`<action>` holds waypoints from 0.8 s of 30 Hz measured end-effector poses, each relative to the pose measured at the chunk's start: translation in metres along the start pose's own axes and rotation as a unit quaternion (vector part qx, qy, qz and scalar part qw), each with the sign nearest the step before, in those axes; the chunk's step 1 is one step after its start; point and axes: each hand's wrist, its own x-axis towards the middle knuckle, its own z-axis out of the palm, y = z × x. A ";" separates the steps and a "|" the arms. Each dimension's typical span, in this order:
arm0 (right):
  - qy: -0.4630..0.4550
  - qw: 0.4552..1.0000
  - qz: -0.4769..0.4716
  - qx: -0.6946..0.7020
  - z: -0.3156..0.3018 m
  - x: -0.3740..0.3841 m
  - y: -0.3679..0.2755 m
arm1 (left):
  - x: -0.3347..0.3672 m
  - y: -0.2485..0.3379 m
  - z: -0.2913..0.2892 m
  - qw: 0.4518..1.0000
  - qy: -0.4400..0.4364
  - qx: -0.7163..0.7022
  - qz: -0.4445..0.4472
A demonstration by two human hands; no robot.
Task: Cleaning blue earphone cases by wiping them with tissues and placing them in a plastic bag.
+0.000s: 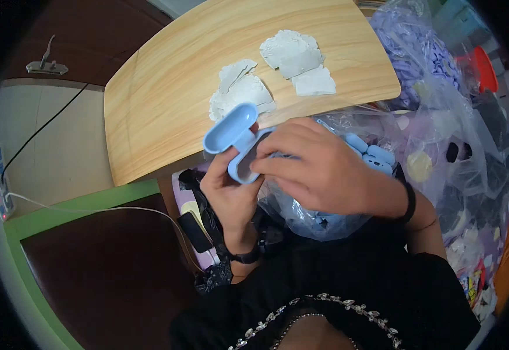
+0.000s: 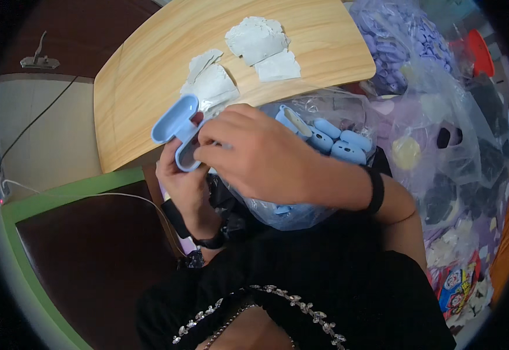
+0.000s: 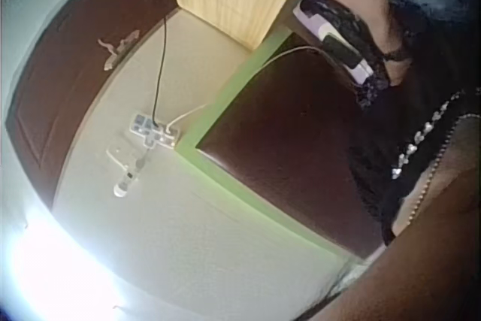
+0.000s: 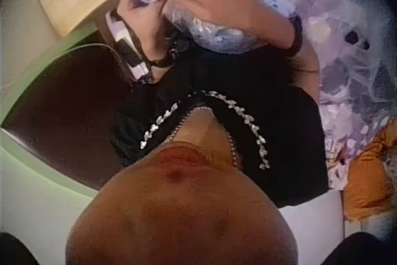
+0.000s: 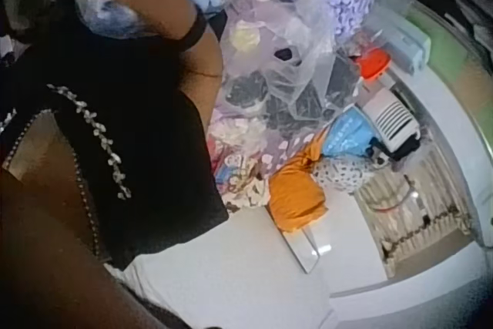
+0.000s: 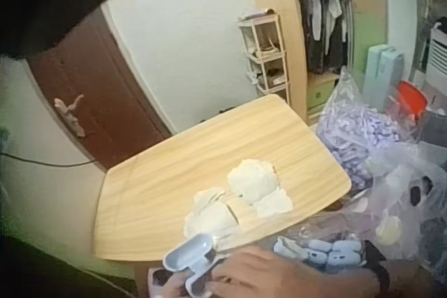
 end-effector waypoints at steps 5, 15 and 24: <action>0.006 0.976 0.084 0.201 -0.007 0.037 0.047 | -0.026 0.025 -0.044 0.992 -0.002 0.046 -0.115; -0.191 0.975 0.013 -0.110 0.054 0.053 0.120 | -0.032 0.011 -0.046 0.962 0.042 -0.235 -0.134; -0.029 0.989 0.141 0.028 0.020 0.063 0.102 | 0.006 0.019 -0.034 0.852 0.050 -0.452 -0.260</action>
